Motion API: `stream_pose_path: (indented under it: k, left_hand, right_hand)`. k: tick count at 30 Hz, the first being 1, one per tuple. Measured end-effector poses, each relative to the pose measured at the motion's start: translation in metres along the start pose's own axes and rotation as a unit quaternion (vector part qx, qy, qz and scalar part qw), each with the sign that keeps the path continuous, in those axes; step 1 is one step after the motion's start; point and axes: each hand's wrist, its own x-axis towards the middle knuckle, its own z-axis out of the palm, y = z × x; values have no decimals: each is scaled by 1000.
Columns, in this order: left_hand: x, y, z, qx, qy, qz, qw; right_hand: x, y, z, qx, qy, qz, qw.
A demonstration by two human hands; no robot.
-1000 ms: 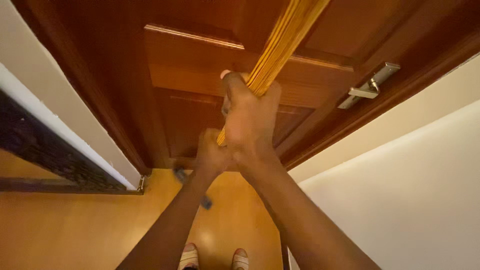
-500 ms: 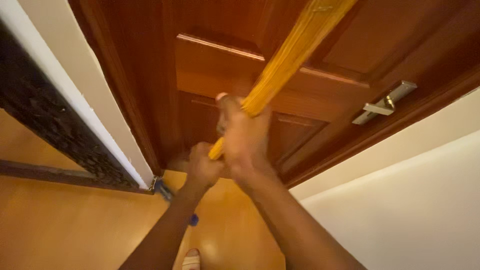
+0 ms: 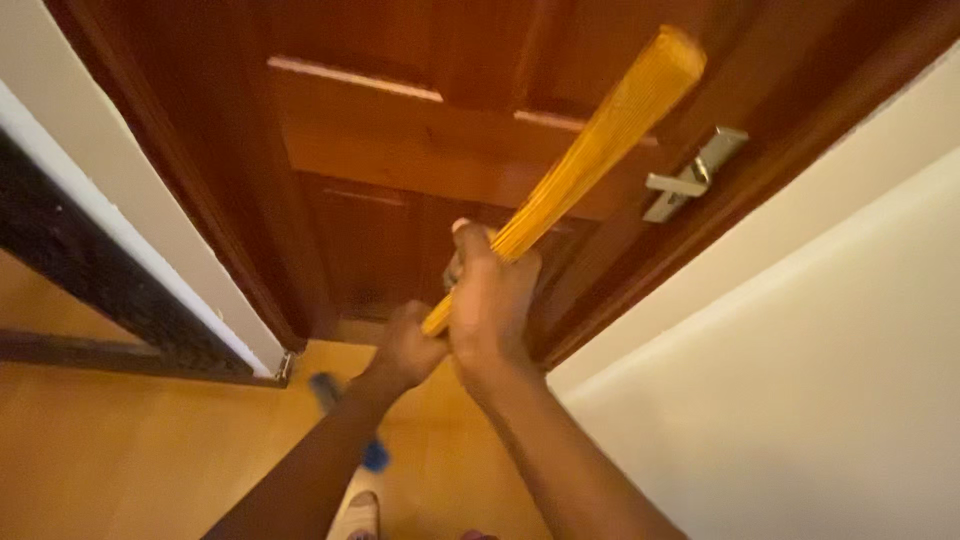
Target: The person assembles a broom by attaching the handle to the broom head by hand, then sweeps the floor using the broom.
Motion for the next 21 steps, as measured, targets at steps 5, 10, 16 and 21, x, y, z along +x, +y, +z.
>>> stream_pose_path:
  k: [5,10,16,21]
  left_hand:
    - [-41,7,25,-24,11,-32,999]
    - [-14,85,92,-13,26,-12,999]
    - [-15,129,160,-105,-49,36,993]
    - [-32,106,171,-155,-110,99,977]
  right_hand:
    - [-21,3,-55,14,-12,26,999]
    - [-4,-72,-110,45,55,-49,996]
    - [-22,-92,-151,-150,94,-169,969]
    - [-42,-72,-159,-124,73,-69,987]
